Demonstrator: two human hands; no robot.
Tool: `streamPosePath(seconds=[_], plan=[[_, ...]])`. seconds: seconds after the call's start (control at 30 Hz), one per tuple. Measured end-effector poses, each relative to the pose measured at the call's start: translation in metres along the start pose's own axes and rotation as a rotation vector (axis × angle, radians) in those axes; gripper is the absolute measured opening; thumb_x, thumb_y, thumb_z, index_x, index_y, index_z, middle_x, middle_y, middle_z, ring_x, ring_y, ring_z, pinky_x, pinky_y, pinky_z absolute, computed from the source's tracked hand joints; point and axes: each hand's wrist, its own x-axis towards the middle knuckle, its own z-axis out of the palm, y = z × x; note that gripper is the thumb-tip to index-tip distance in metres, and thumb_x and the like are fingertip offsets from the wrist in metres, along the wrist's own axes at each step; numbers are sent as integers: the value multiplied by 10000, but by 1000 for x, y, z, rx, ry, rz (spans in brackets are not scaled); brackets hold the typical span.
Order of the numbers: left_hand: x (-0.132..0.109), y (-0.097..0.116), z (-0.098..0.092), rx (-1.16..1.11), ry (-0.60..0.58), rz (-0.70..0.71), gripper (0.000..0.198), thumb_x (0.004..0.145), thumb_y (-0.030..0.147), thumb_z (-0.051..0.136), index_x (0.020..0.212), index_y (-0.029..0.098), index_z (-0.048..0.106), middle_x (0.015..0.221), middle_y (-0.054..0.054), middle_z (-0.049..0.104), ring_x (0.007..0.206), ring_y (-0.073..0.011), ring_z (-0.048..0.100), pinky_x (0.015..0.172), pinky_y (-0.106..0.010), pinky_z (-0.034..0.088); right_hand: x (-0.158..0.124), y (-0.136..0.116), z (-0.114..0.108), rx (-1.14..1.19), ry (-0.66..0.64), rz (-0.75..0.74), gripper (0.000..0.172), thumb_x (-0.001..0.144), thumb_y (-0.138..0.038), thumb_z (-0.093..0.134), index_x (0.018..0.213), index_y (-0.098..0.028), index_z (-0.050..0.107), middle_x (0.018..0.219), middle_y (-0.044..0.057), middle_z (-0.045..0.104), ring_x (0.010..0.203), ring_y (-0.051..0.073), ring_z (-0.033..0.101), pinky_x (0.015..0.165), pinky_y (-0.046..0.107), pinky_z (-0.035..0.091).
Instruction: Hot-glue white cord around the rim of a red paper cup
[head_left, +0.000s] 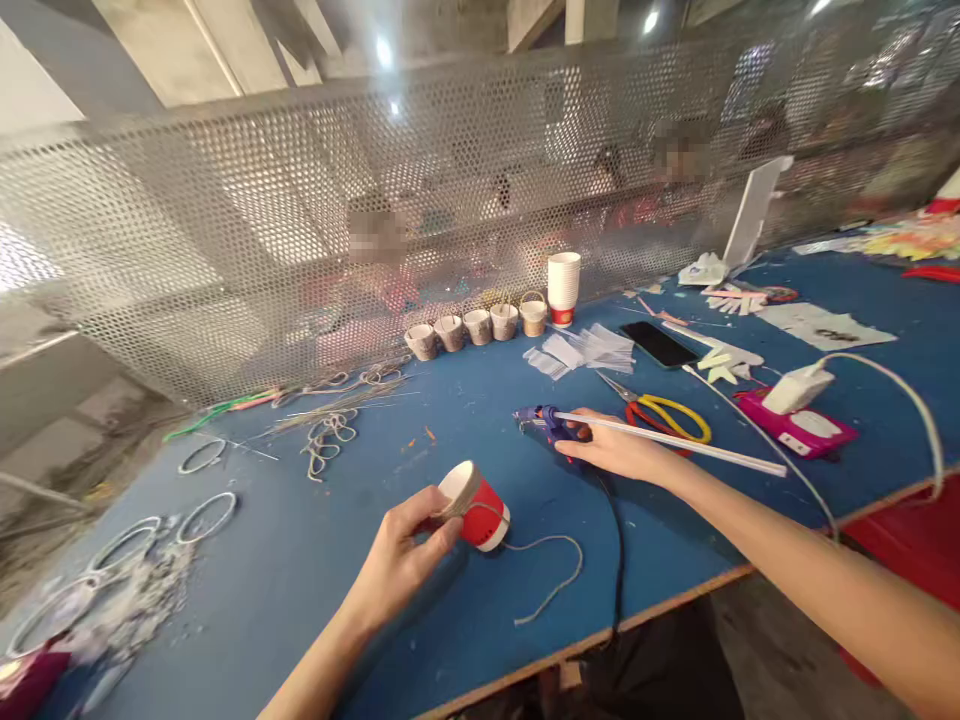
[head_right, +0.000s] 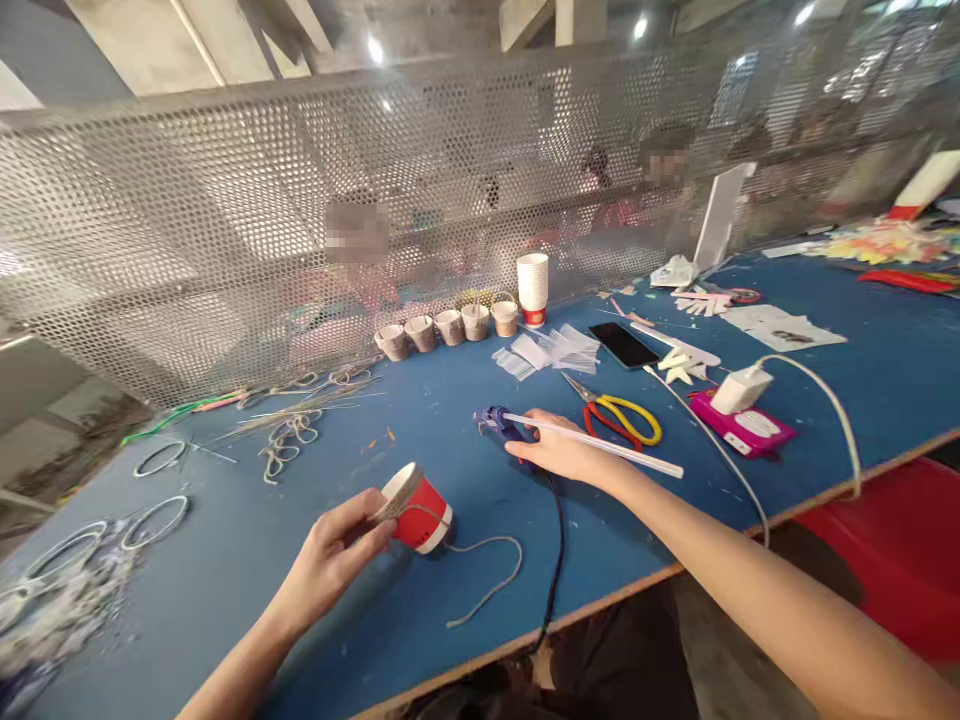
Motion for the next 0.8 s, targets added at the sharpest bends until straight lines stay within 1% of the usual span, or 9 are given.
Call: streamPosePath(seconds=[0.13, 0.27, 0.4, 0.47, 0.5, 0.57, 0.63, 0.73, 0.8], plan=[[4, 0, -1, 12, -19, -18, 272, 829, 342, 497, 639, 160, 566, 586, 32, 476, 559, -107, 405, 514, -209, 335, 14, -13, 9, 3, -3, -19, 282, 747, -433, 632, 918, -209, 656, 831, 34, 678, 768, 219, 620, 688, 301, 454], [6, -3, -7, 28, -46, -32, 281, 838, 358, 500, 666, 163, 608, 558, 32, 489, 534, -110, 421, 495, -208, 340, 20, -24, 22, 23, 27, -36, 242, 747, -366, 625, 928, -209, 656, 869, 39, 688, 802, 227, 622, 704, 294, 449], [4, -4, -16, 38, -84, -63, 248, 831, 371, 533, 748, 169, 651, 617, 11, 548, 550, -116, 459, 507, -207, 379, 20, -29, 30, 79, 80, -9, 174, 763, -238, 542, 900, -188, 637, 842, 47, 684, 785, 218, 623, 704, 290, 450], [3, -3, -19, -3, -100, -115, 246, 830, 382, 541, 799, 173, 666, 634, 2, 576, 541, -116, 481, 501, -206, 395, 16, -30, 30, 121, 94, -15, 175, 760, -216, 520, 894, -191, 630, 864, 43, 685, 797, 209, 625, 710, 282, 457], [3, -2, -20, -27, -106, -152, 250, 830, 386, 541, 817, 173, 670, 607, 5, 576, 514, -112, 477, 481, -205, 389, 13, -30, 29, 141, 96, -26, 180, 763, -217, 510, 897, -195, 628, 883, 39, 687, 808, 202, 628, 711, 274, 462], [2, -1, -20, -71, -109, -231, 263, 832, 390, 537, 848, 167, 674, 525, 18, 559, 448, -102, 448, 436, -203, 358, 4, -33, 25, 214, 59, -42, 189, 770, -220, 485, 898, -198, 623, 881, 29, 687, 787, 181, 639, 692, 258, 477], [2, -1, -19, -121, -95, -282, 270, 833, 383, 532, 894, 157, 666, 492, 22, 562, 425, -101, 442, 427, -205, 353, -7, -38, 20, 327, -28, -39, 178, 768, -211, 465, 867, -193, 612, 812, 16, 676, 710, 159, 641, 661, 250, 489], [2, -4, -16, -198, -58, -281, 253, 831, 356, 539, 933, 151, 645, 560, 4, 612, 492, -115, 505, 494, -221, 416, -24, -48, 15, 460, -141, -44, 106, 768, -238, 493, 813, -194, 578, 695, -14, 619, 610, 137, 603, 624, 249, 483], [2, -6, -14, -229, -28, -258, 220, 831, 338, 546, 906, 154, 640, 599, 0, 625, 532, -118, 526, 540, -230, 442, -34, -53, 15, 442, -168, -74, 106, 791, -304, 525, 786, -202, 552, 648, -33, 576, 576, 126, 566, 581, 238, 456]])
